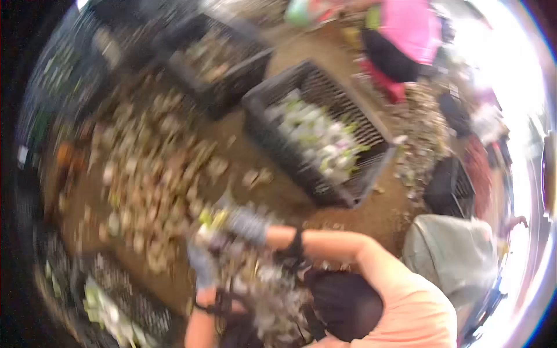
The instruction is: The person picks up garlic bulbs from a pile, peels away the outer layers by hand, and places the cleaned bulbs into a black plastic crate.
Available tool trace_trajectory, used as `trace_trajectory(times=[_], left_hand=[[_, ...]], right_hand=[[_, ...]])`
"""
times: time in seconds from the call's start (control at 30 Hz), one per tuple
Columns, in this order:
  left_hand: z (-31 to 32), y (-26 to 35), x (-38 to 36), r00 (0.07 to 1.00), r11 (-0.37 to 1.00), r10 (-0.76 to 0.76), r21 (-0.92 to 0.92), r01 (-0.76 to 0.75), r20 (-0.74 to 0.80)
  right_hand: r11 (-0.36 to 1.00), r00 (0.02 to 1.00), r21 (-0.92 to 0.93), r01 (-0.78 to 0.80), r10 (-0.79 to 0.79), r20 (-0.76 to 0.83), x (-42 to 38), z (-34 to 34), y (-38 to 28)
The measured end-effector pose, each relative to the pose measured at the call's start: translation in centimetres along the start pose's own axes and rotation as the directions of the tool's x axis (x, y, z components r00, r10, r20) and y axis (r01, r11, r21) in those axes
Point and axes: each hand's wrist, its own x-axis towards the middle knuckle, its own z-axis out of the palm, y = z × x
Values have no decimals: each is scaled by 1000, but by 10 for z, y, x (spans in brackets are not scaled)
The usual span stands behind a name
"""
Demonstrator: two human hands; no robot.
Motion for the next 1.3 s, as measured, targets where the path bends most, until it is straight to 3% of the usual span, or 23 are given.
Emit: trace_trajectory(times=[0.03,0.07,0.1,0.17,0.2,0.23,0.27,0.3,0.33,0.37,0.43,0.5,0.57,0.67,0.8,0.93,1.03,1.07,1.1,1.13,1.17,1.23,1.3], left_hand=[[-4,2,1,997,999,-37,-11,38,64],[-2,6,1,989,972,-147,-181,149,27],[5,11,0,970,904,-244,-361,229,4],[1,7,5,931,823,-352,-443,356,96],[-10,-3,11,960,912,-268,-299,281,83],[-17,-14,16,978,969,-186,-144,199,99],[-16,-8,14,992,994,-110,1,110,56],[-22,-31,18,976,959,214,197,-202,-37],[-30,-26,15,968,941,250,246,-235,-32],[-31,-15,13,961,919,275,300,-255,-25],[-30,-3,10,973,932,231,288,-221,0],[-23,7,8,999,992,-28,122,23,42],[-26,1,11,994,966,95,236,-106,55],[-33,-6,13,974,935,172,287,-209,151],[-37,3,7,974,966,127,198,-163,186],[-44,6,3,924,1000,28,-8,-27,382],[-39,1,-2,915,938,-36,-302,169,401],[-37,5,-4,937,920,-63,-343,188,344],[-37,4,-7,949,852,-118,-461,247,292],[-37,2,-10,956,766,-172,-578,281,238],[-40,-14,-7,912,512,-338,-767,386,233],[-42,-28,-7,958,729,-238,-622,286,162],[-48,-38,-5,924,585,-335,-728,356,184]], right_hand=[[968,989,-205,-146,143,-31,-9,3,-33],[968,968,-67,-242,235,-92,4,-1,-5],[929,991,353,-113,130,-26,4,-2,5],[908,972,353,-226,234,20,0,-15,0],[991,995,-82,101,-99,29,1,-22,11],[769,899,-470,434,-404,169,3,-29,20],[917,955,-270,294,-274,109,-1,-28,15],[989,989,-41,140,-138,46,-5,-28,10],[959,993,-259,115,-108,40,-10,-23,-1],[977,998,-205,57,-58,-3,-12,-21,-2],[990,999,-143,-4,-2,-43,-15,-19,0],[866,973,-451,214,-230,19,-14,-18,3],[830,953,-487,272,-303,16,-15,-13,-4],[988,994,-153,-20,3,-107,-15,-10,-6],[997,984,37,-73,78,-158,-5,-11,3],[972,966,113,-208,222,-131,5,-17,14],[983,997,-174,-57,48,-55,4,-13,42],[713,943,-618,332,-267,198,0,-24,61],[152,753,-764,627,-372,543,-6,-37,77],[468,781,-630,619,-281,558,-17,-32,50],[869,942,-472,152,17,335,-28,-25,15],[996,892,29,82,-87,444,-40,-56,26],[864,826,457,-212,-92,557,-40,-74,28]])
